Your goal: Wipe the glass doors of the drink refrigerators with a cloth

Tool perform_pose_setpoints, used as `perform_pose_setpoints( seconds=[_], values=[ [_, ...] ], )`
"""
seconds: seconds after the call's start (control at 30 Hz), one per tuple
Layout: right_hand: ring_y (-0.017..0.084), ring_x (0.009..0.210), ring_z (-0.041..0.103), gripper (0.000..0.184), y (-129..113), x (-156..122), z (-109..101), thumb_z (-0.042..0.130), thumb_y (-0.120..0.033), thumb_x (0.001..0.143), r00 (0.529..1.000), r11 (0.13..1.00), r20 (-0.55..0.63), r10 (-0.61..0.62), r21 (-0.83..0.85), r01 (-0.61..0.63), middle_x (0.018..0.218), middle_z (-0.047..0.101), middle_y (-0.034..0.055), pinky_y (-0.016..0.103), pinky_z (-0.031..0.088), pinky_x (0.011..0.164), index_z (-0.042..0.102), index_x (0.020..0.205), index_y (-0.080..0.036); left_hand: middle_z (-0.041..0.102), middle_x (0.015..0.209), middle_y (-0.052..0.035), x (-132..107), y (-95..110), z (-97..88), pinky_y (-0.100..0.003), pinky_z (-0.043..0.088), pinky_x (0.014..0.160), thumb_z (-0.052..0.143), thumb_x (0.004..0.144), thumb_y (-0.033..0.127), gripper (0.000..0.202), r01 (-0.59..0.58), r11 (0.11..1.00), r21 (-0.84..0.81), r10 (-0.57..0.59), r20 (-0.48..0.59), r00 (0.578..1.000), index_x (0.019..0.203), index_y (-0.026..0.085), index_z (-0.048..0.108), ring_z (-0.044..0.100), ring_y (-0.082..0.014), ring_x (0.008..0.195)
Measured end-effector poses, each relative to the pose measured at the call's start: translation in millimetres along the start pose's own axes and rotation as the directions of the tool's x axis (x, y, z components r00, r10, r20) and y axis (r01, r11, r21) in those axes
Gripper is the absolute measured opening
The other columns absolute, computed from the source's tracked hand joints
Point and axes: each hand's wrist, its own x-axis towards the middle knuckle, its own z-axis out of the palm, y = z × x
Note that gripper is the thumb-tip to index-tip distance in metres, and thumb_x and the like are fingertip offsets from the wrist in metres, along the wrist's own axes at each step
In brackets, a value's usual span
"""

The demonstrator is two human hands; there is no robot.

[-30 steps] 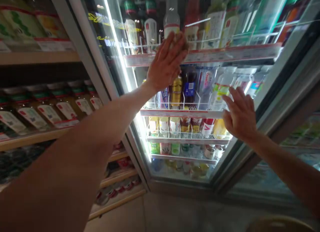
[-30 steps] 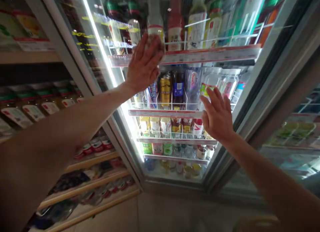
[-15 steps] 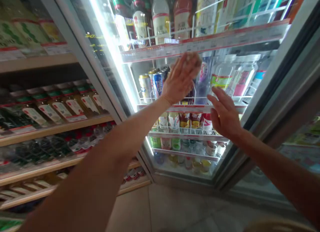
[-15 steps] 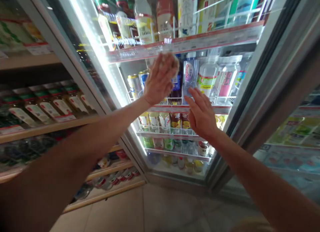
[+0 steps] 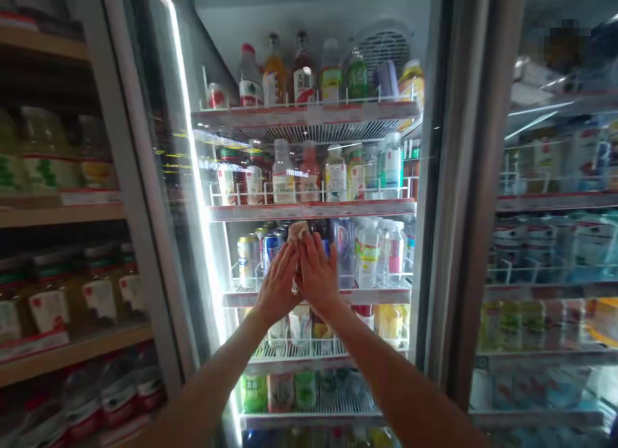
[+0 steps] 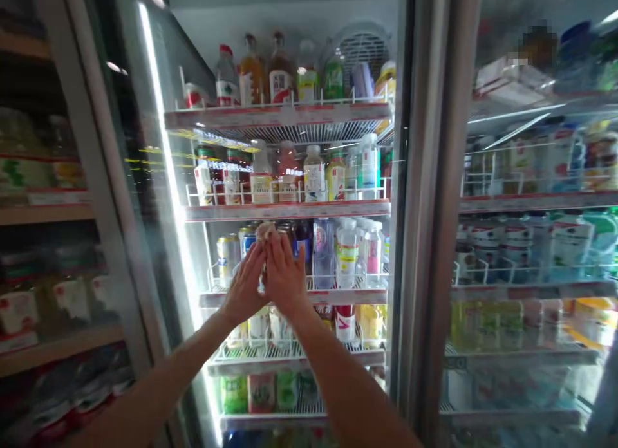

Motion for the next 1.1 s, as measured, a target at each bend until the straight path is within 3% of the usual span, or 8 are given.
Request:
perform_pose_setpoints(
  seconds=[0.07,0.2,0.3,0.53,0.73,0.87,0.97,1.1],
  values=[
    [0.026,0.138,0.019,0.044,27,19,-18,0.037,-0.027,0.089,0.998,0.997,0.008,-0.056,-0.047,0.057,0.144,0.035,0.0041,0.060,0.014,0.111,0.040,0.133,-0.025,0.023,0.148,-0.0146,-14,-14,-7.9,-0.052,0.030,0.107,0.054,0.082,0.039,0.083,0.021,0.997,0.072,-0.022,0.007,1.000,0.144,0.019,0.004,0.021,-0.0279,0.136],
    [0.027,0.138,0.018,0.043,132,61,-81,0.039,-0.024,0.089,0.983,0.986,-0.173,-0.056,-0.166,0.026,0.142,0.037,-0.0001,0.060,0.017,0.110,0.041,0.132,-0.030,0.020,0.149,-0.0138,-39,-33,-21.9,-0.056,0.023,0.108,0.049,0.082,0.051,0.082,0.143,0.971,0.190,-0.147,0.006,0.989,0.144,0.021,0.006,0.019,-0.0300,0.136],
    [0.024,0.136,0.026,0.052,181,52,-101,0.034,-0.017,0.089,0.957,0.984,-0.286,-0.054,-0.180,0.002,0.144,0.035,0.0014,0.054,0.031,0.107,0.030,0.139,-0.030,0.019,0.149,-0.0128,-48,-30,-21.1,-0.056,0.024,0.107,0.047,0.085,0.048,0.078,0.183,0.965,0.189,-0.192,0.031,0.981,0.144,0.021,0.005,0.017,-0.0306,0.137],
    [0.026,0.138,0.019,0.069,116,-86,-49,0.047,-0.026,0.086,0.986,0.970,-0.036,-0.161,-0.191,0.151,0.146,0.032,0.0089,0.052,0.031,0.107,0.011,0.145,-0.023,0.012,0.151,-0.0097,-63,-6,-5.3,-0.055,0.024,0.108,0.049,0.085,0.040,0.076,0.215,0.965,0.147,-0.220,0.012,0.976,0.144,0.020,0.005,0.011,-0.0308,0.138],
    [0.028,0.137,0.022,0.059,134,9,-61,0.036,-0.020,0.090,0.907,0.966,-0.415,0.069,-0.200,-0.164,0.149,0.025,0.0073,0.059,0.026,0.106,0.014,0.145,-0.027,0.014,0.151,-0.0096,-64,-4,-3.7,-0.052,0.023,0.110,0.051,0.084,0.035,0.076,0.212,0.967,0.140,-0.210,-0.031,0.977,0.144,0.019,0.007,0.013,-0.0296,0.138],
    [0.021,0.136,0.027,0.063,95,-20,-35,0.038,-0.014,0.089,0.963,0.980,-0.196,-0.183,-0.109,0.164,0.140,0.042,0.0068,0.046,0.034,0.107,0.012,0.145,-0.023,0.022,0.149,-0.0107,-72,-9,-6.9,-0.049,0.025,0.109,0.049,0.085,0.033,0.071,0.160,0.974,0.162,-0.156,-0.036,0.987,0.144,0.017,0.013,0.016,-0.0285,0.137],
    [0.016,0.135,0.027,0.057,78,-46,-27,0.037,-0.012,0.089,0.927,0.921,-0.015,-0.374,-0.122,0.370,0.134,0.051,0.0034,0.040,0.026,0.112,0.020,0.143,-0.022,0.033,0.144,-0.0119,-82,-18,-12.5,-0.043,0.027,0.109,0.048,0.086,0.033,0.066,0.035,0.979,0.203,-0.039,0.014,0.999,0.142,0.014,0.019,0.020,-0.0268,0.137],
    [0.019,0.136,0.026,0.057,87,13,-41,0.030,-0.010,0.090,0.974,0.984,-0.218,-0.060,-0.178,0.021,0.141,0.041,0.0019,0.049,0.019,0.112,0.021,0.143,-0.028,0.041,0.139,-0.0116,-89,-26,-19.6,-0.040,0.029,0.107,0.048,0.086,0.029,0.060,-0.039,0.968,0.249,0.022,0.068,0.997,0.139,0.013,0.028,0.021,-0.0256,0.137]
  ],
)
